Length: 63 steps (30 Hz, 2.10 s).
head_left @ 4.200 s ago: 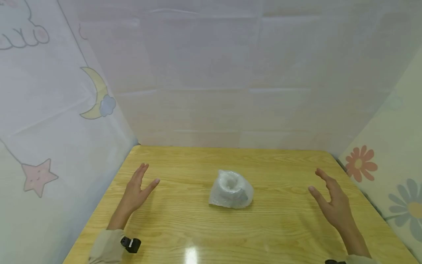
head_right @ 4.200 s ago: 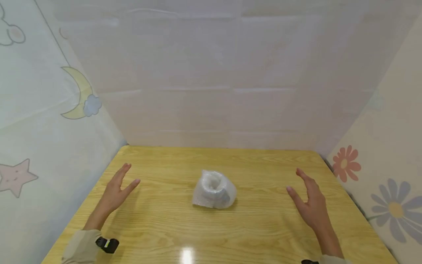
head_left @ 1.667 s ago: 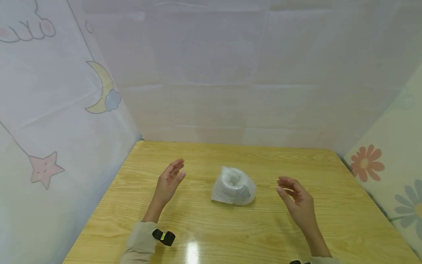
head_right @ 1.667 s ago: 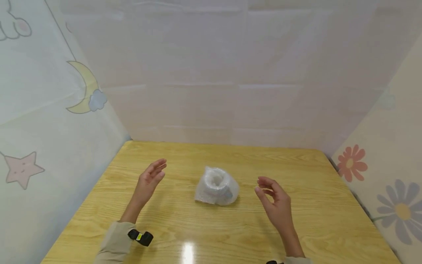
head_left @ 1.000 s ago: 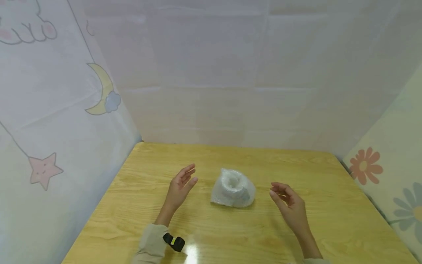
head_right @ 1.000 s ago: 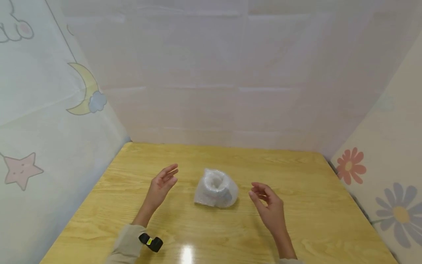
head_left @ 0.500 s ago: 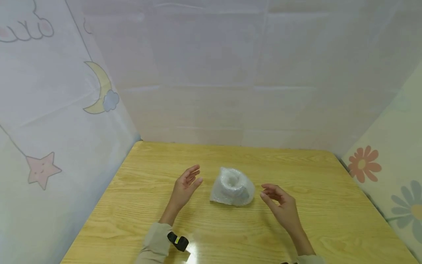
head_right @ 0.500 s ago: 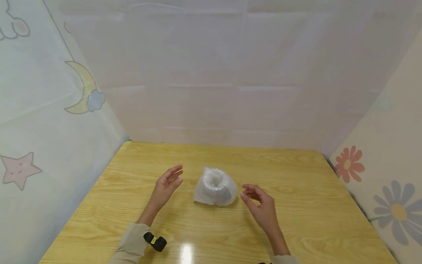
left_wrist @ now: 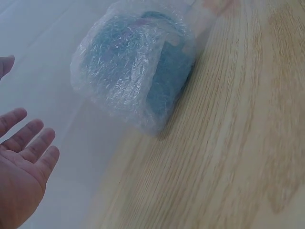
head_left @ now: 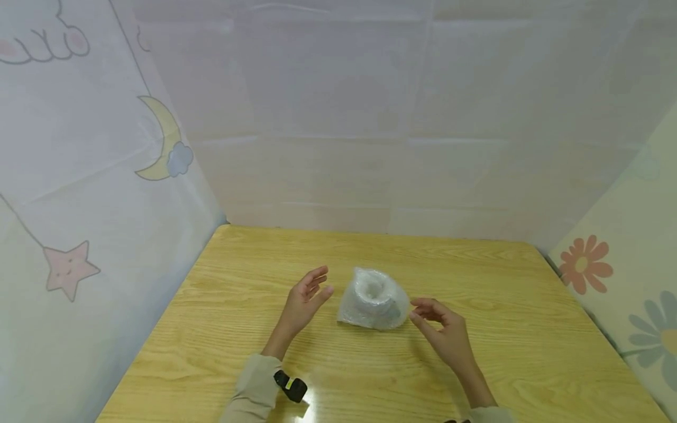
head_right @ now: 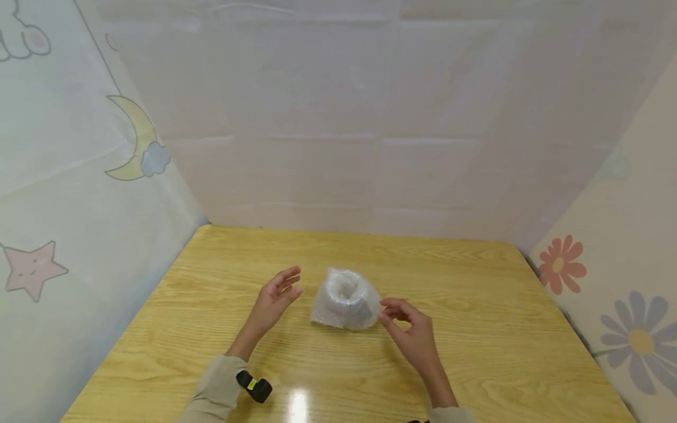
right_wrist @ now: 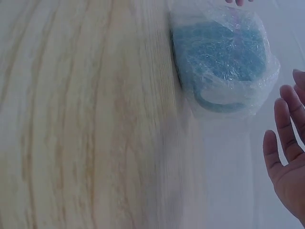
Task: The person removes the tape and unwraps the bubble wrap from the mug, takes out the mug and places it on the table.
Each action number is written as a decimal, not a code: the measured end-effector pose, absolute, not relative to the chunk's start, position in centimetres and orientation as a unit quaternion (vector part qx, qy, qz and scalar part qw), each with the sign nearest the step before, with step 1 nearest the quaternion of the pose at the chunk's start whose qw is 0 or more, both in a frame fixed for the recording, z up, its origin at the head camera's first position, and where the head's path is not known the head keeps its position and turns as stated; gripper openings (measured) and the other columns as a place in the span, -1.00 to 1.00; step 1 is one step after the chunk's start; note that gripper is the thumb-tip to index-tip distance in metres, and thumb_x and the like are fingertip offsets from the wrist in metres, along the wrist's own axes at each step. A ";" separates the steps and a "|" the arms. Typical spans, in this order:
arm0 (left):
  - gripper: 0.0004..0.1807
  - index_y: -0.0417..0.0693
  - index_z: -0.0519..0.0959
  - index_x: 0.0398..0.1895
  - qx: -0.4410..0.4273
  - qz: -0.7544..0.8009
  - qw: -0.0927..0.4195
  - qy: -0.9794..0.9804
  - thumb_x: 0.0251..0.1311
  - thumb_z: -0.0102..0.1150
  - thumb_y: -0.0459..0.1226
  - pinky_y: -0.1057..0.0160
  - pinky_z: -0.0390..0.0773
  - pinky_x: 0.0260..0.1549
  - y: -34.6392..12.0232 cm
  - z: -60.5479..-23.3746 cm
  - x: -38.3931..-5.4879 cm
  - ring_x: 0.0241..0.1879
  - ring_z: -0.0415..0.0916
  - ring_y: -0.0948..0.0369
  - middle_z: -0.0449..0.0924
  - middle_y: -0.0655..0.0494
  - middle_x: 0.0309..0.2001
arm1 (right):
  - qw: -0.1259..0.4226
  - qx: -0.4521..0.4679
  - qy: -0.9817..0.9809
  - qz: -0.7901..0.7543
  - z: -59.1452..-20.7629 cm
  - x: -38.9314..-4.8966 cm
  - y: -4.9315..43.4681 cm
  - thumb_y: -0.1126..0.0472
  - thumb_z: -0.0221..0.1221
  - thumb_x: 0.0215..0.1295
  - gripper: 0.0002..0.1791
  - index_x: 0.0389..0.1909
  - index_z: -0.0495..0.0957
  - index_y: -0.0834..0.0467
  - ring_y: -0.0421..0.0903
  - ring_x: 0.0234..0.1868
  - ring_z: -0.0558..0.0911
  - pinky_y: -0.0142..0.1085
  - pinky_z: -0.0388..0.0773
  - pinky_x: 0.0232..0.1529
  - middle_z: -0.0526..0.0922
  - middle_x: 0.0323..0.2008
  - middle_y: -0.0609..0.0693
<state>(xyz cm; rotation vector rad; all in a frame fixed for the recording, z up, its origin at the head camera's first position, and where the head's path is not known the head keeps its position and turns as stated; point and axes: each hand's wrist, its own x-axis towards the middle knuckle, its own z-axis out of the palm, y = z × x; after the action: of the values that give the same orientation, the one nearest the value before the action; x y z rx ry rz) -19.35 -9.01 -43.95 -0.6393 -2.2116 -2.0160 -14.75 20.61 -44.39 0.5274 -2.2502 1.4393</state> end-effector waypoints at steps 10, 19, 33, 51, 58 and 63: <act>-0.46 -0.43 0.27 0.33 -0.205 -0.661 0.031 -0.721 0.35 0.11 -0.37 -0.22 0.20 0.24 -8.6 -44.7 -19.4 0.28 0.22 -0.27 0.25 -0.32 0.33 | 0.245 0.222 -0.808 0.488 -47.2 -16.4 20.7 0.54 0.34 0.06 -0.74 -0.21 0.65 0.25 -0.16 -0.35 0.63 -0.48 0.53 -0.26 0.69 -0.34 0.00; -0.44 -0.41 0.24 0.35 -0.212 -0.666 0.025 -0.715 0.35 0.12 -0.38 -0.22 0.19 0.24 -7.7 -44.9 -19.4 0.31 0.19 -0.25 0.23 -0.32 0.35 | 0.228 0.222 -0.818 0.479 -48.2 -16.7 20.6 0.45 0.37 0.08 -0.77 -0.21 0.65 0.24 -0.17 -0.34 0.63 -0.26 0.61 -0.28 0.68 -0.34 -0.08; -0.40 -0.41 0.18 0.39 -0.227 -0.644 0.009 -0.731 0.35 0.10 -0.37 -0.18 0.19 0.25 -6.8 -44.7 -19.4 0.35 0.12 -0.24 0.15 -0.36 0.38 | 0.264 0.250 -0.819 0.444 -48.2 -16.6 19.2 0.59 0.40 -0.10 -0.70 -0.29 0.64 0.34 -0.15 -0.48 0.60 -0.30 0.63 -0.44 0.63 -0.47 -0.07; -0.37 -0.37 0.19 0.40 -0.228 -0.632 0.008 -0.741 0.32 0.16 -0.37 -0.07 0.15 0.30 -5.3 -44.5 -19.5 0.39 0.05 -0.15 0.13 -0.28 0.41 | 0.289 0.262 -0.864 0.319 -49.0 -17.4 19.0 0.45 0.46 -0.08 -0.79 -0.37 0.68 0.25 -0.42 -0.62 0.35 -0.54 0.39 -0.66 0.48 -0.62 -0.22; -0.35 -0.40 0.16 0.41 -0.229 -0.631 -0.002 -0.741 0.34 0.15 -0.35 -0.08 0.11 0.32 -5.0 -44.3 -19.6 0.40 0.03 -0.16 0.08 -0.29 0.42 | 0.280 0.248 -0.880 0.294 -48.5 -17.4 18.7 0.45 0.48 -0.11 -0.77 -0.38 0.69 0.23 -0.42 -0.62 0.37 -0.54 0.39 -0.65 0.52 -0.61 -0.20; -0.35 -0.40 0.15 0.41 -0.230 -0.635 -0.006 -0.737 0.34 0.14 -0.36 -0.07 0.10 0.32 -4.8 -44.4 -19.7 0.41 0.01 -0.15 0.08 -0.28 0.43 | 0.283 0.225 -0.896 0.258 -48.5 -17.6 18.4 0.43 0.50 -0.14 -0.76 -0.40 0.70 0.18 -0.44 -0.67 0.33 -0.54 0.32 -0.71 0.52 -0.64 -0.21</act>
<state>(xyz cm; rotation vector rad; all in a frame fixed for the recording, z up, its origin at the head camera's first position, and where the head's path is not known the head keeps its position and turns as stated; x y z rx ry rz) -19.71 -4.76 -44.37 -0.7248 -2.3263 -2.0031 -17.57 18.38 -48.46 0.6034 -2.3991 0.6910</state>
